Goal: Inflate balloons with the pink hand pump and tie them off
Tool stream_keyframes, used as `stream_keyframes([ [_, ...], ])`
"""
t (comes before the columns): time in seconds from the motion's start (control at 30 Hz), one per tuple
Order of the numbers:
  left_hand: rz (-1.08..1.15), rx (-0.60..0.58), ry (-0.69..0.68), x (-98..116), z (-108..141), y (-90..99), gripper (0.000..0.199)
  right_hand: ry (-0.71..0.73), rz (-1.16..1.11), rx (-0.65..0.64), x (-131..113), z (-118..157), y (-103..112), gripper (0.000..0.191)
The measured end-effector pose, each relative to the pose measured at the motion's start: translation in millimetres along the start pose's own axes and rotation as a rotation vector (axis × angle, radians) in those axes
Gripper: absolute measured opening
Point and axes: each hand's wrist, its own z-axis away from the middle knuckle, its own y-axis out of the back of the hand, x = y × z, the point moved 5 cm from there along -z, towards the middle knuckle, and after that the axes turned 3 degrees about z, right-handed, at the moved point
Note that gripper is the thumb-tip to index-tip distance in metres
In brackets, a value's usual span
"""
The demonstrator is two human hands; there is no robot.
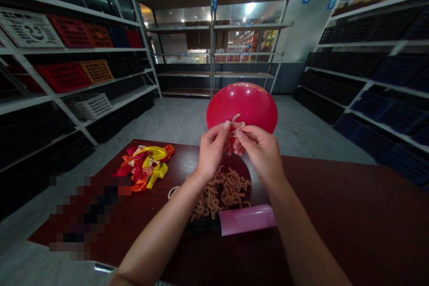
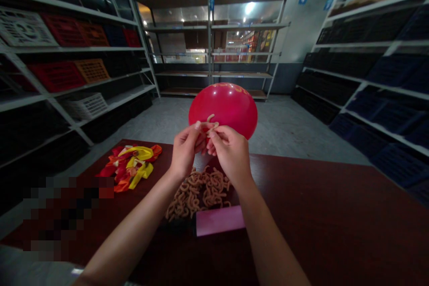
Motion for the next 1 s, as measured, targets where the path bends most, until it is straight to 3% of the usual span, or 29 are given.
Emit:
stream_keyframes([
  [0.1,-0.264,-0.068,-0.168,10,3,-4.4,0.025,0.017,0.015,0.051,0,-1,7,0.021],
  [0.27,-0.687,-0.082,-0.386,23,11,-12.5,0.023,0.077,0.205,0.177,0,1,12,0.02],
  [0.4,-0.9,-0.045,-0.404,22,14,-13.3,0.018,0.196,0.427,0.275,-7,5,9,0.017],
  [0.57,-1.171,-0.047,-0.38,20,16,-15.7,0.022,0.246,0.591,0.288,-9,8,5,0.019],
  [0.7,-1.228,-0.043,-0.359,21,15,-15.1,0.022,0.313,0.732,0.3,-12,10,3,0.018],
  [1.0,-1.065,0.007,-0.283,23,9,-3.4,0.016,0.561,0.946,0.284,-18,18,-12,0.021],
])
